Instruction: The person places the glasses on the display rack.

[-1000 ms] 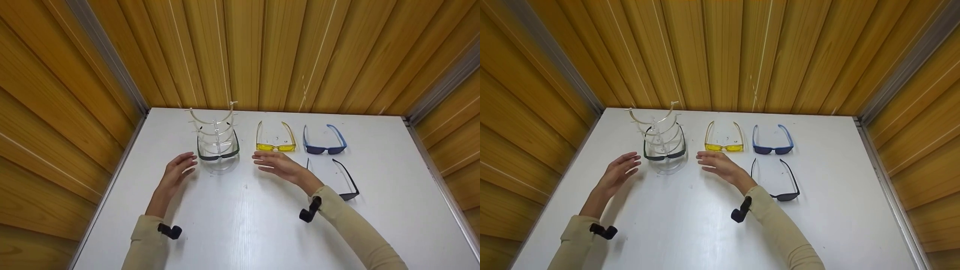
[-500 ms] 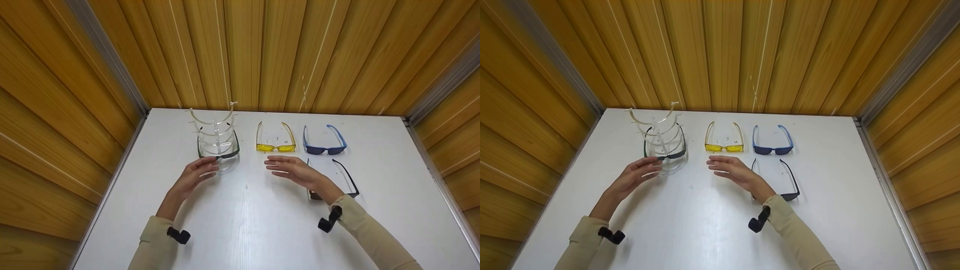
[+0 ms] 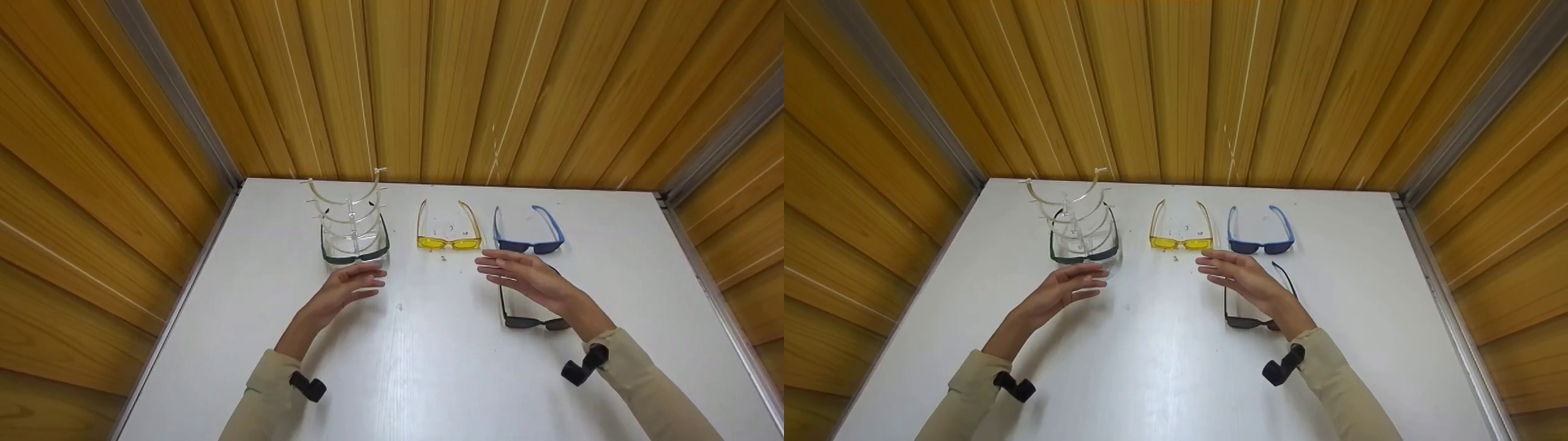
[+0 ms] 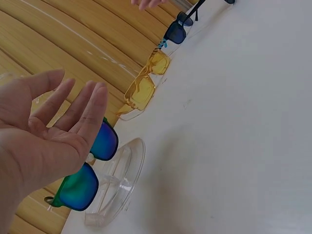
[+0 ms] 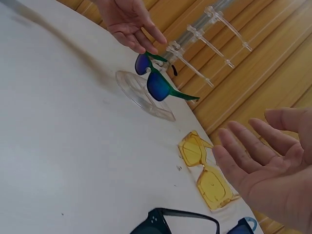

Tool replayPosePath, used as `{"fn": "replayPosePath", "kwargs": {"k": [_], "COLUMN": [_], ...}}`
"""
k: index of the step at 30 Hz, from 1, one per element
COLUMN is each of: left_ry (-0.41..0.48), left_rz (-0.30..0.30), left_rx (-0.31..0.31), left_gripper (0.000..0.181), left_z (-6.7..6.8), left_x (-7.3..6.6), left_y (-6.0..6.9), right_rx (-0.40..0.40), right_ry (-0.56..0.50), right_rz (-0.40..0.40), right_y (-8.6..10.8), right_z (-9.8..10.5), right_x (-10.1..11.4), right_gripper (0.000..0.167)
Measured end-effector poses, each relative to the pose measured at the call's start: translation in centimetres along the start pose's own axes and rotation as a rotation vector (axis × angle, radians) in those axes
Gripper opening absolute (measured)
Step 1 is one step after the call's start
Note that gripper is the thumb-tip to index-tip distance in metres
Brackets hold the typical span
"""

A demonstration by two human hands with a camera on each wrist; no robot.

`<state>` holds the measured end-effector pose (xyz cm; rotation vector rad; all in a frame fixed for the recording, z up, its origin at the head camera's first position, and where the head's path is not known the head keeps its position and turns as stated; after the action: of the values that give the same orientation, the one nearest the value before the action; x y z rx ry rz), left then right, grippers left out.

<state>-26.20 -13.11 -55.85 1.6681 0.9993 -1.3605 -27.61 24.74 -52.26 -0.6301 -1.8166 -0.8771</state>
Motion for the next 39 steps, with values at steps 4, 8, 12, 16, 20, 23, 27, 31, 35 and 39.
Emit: {"fn": "replayPosePath", "kwargs": {"k": [4,8,12,16,20,23,27,31,35,39], "left_ry": [0.002,0.018,0.029,0.039,0.063,0.060,0.044,0.044,0.057,0.087], "left_rz": [0.012,0.023,0.050,0.051,0.046,0.057,0.076,0.107,0.124,0.122], "left_rx": [0.033,0.079,0.109,0.132,0.151,0.185,0.241,0.270,0.282,0.278], "left_gripper": [0.046,0.044,0.040,0.042,0.046,0.045,0.045,0.048,0.048,0.047], "left_z": [-1.3,-2.9,-4.6,-6.0,-7.3,-8.4,-9.7,-10.7,-12.2,-13.9], "left_x": [0.3,0.9,1.5,1.9,2.2,2.4,2.7,2.9,3.2,3.5], "left_y": [-0.6,-1.7,-2.6,-3.4,-4.4,-4.9,-5.7,-6.4,-7.0,-7.8], "right_rx": [-0.015,-0.022,-0.040,-0.073,-0.101,-0.109,-0.115,-0.089,-0.054,-0.052], "right_ry": [-0.033,-0.045,-0.050,-0.052,-0.073,-0.086,-0.087,-0.115,-0.191,-0.234], "right_rz": [0.032,0.062,0.092,0.135,0.187,0.201,0.203,0.214,0.207,0.186], "right_y": [1.2,2.8,4.6,6.2,7.6,8.7,9.8,10.6,11.1,11.2], "right_z": [1.5,3.3,5.3,7.3,9.1,10.1,11.2,11.8,12.2,12.5], "right_x": [-0.2,-0.9,-1.6,-1.9,-2.1,-2.4,-3.0,-3.6,-4.4,-5.0], "right_gripper": [0.039,0.043,0.048,0.048,0.045,0.044,0.045,0.046,0.047,0.047]}}
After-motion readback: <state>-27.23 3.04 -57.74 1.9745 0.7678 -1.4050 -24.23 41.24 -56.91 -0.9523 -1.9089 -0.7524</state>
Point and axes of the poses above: each hand's wrist, its own y-axis away from the middle knuckle, its own z-axis out of the back of the hand, x = y × z, the point moved 4 cm from there along -y, towards the middle knuckle, and after that the axes turned 6 degrees about -z, right-handed, at the moved point
